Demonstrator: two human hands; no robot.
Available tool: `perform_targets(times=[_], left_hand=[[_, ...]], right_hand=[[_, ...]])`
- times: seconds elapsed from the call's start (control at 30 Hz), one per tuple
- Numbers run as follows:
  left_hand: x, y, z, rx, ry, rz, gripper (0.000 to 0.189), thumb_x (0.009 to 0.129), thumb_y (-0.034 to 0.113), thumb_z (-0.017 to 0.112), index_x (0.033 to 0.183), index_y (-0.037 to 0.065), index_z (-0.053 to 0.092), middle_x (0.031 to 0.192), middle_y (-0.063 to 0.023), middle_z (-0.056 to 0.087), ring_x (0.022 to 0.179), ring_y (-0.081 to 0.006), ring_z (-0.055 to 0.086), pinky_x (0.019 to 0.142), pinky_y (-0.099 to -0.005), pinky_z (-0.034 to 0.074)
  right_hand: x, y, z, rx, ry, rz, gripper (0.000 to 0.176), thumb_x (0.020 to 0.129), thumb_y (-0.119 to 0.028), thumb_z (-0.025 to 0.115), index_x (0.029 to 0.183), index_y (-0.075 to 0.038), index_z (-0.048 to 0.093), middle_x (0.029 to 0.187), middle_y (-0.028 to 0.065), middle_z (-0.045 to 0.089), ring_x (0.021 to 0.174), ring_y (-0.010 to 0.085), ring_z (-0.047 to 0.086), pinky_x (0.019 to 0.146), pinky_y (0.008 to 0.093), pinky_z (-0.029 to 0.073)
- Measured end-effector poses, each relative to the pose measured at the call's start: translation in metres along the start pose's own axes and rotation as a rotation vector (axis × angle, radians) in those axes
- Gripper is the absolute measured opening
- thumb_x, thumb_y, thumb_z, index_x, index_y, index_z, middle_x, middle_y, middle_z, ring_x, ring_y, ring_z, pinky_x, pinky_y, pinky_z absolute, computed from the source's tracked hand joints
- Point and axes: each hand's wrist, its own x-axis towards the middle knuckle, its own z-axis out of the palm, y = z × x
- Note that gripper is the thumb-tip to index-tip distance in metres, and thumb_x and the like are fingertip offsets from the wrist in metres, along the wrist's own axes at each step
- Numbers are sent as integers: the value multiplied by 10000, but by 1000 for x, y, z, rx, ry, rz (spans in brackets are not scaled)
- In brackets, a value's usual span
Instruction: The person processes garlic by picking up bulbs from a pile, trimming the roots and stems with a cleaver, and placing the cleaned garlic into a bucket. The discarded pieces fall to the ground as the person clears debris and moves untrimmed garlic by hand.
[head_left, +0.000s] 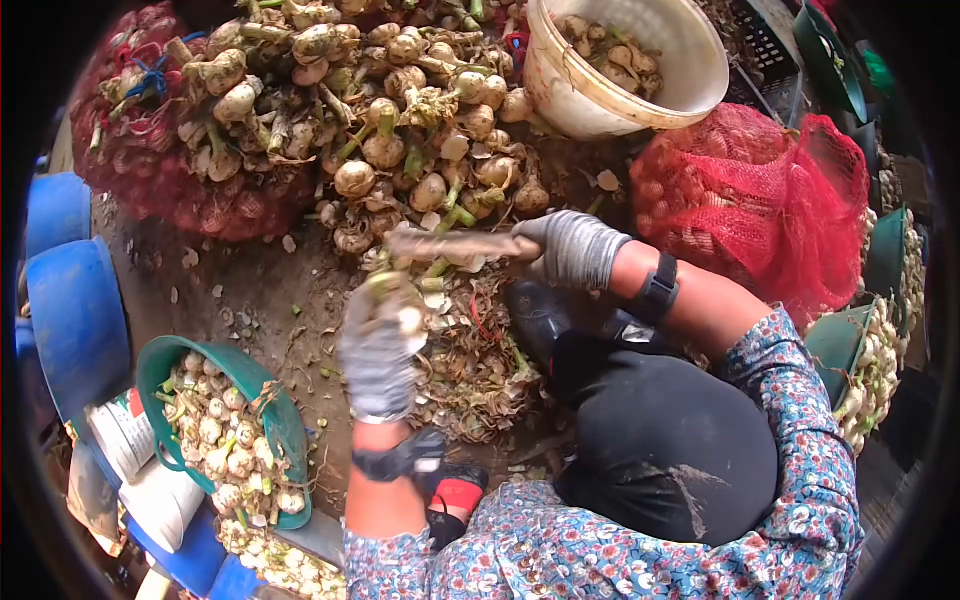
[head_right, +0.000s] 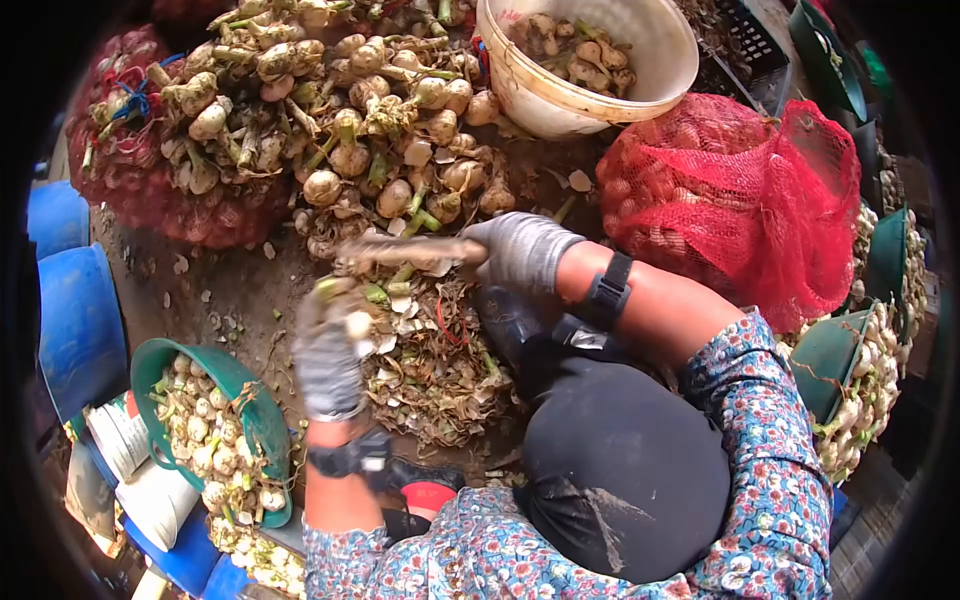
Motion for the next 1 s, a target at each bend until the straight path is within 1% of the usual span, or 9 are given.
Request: perform_targets(times=[0.17, 0.23, 0.43, 0.57, 0.63, 0.8, 0.83, 0.93, 1.0], left_hand=[[-61, -20, -155, -1283, 372, 523, 591, 879, 316, 668, 1275, -69, 459, 1199, -197, 564, 1117, -284, 557, 904, -391, 530], [-67, 3, -164, -1015, 1033, 384, 548, 914, 321, 589, 1264, -80, 460, 1179, -217, 563, 1123, -313, 550, 896, -410, 531], [2, -34, -10, -196, 155, 165, 426, 939, 319, 613, 1259, 46, 550, 1172, -150, 620, 1054, -261, 606, 886, -386, 520], [66, -50, 78, 698, -130, -48, 514, 793, 240, 782, 1178, -16, 560, 1073, -199, 632, 1007, -323, 612, 903, -402, 487], [79, -72, 102, 1107, 114, 202, 645, 766, 323, 774, 1217, -70, 532, 1058, -215, 641, 1009, -355, 613, 927, -469, 457], [117, -138, 98, 1130, -157, 279, 480, 834, 316, 710, 1184, 17, 575, 1082, -193, 666, 1051, -320, 631, 905, -378, 514], [121, -169, 92, 264, -171, 51, 414, 871, 281, 683, 1185, 43, 554, 1073, -135, 666, 994, -268, 647, 840, -344, 549], [76, -96, 76, -597, -178, -108, 374, 912, 172, 647, 1221, 49, 475, 1124, -74, 626, 958, -221, 650, 819, -373, 564], [56, -90, 63, 73, -120, 332, 458, 930, 255, 634, 1277, 35, 432, 1121, -86, 630, 943, -180, 653, 799, -330, 550]], right_hand=[[-13, 32, 11, 201, 236, 93, 262, 828, -254, 651, 1022, -78, 658, 775, 156, 676, 717, 300, 669, 690, 401, 519], [-15, 32, 15, 217, 253, 82, 262, 834, -269, 652, 1015, -79, 659, 767, 155, 675, 702, 296, 667, 682, 399, 519], [-6, 20, 17, 213, 261, 50, 268, 841, -293, 643, 1027, -100, 653, 802, 167, 680, 764, 342, 673, 706, 418, 522], [-11, 32, 27, 237, 237, 78, 275, 832, -273, 640, 1053, -109, 650, 856, 174, 683, 828, 375, 659, 751, 432, 516], [-12, 42, 34, 175, 295, 28, 291, 823, -272, 647, 1067, -114, 642, 894, 177, 683, 858, 386, 651, 778, 442, 510], [-14, 45, 36, -16, 176, 31, 310, 762, -268, 692, 1032, -127, 634, 899, 155, 681, 872, 373, 657, 760, 452, 514], [-14, 44, 35, -15, 175, 35, 310, 762, -268, 692, 1032, -127, 634, 899, 155, 681, 872, 373, 657, 760, 452, 514], [-20, 25, 26, -128, 152, -183, 288, 735, -172, 694, 1012, -146, 619, 870, 124, 672, 842, 358, 661, 709, 444, 516], [-20, 12, 21, -157, 116, -212, 268, 735, -145, 683, 994, -148, 613, 850, 122, 664, 833, 359, 660, 696, 441, 515]])
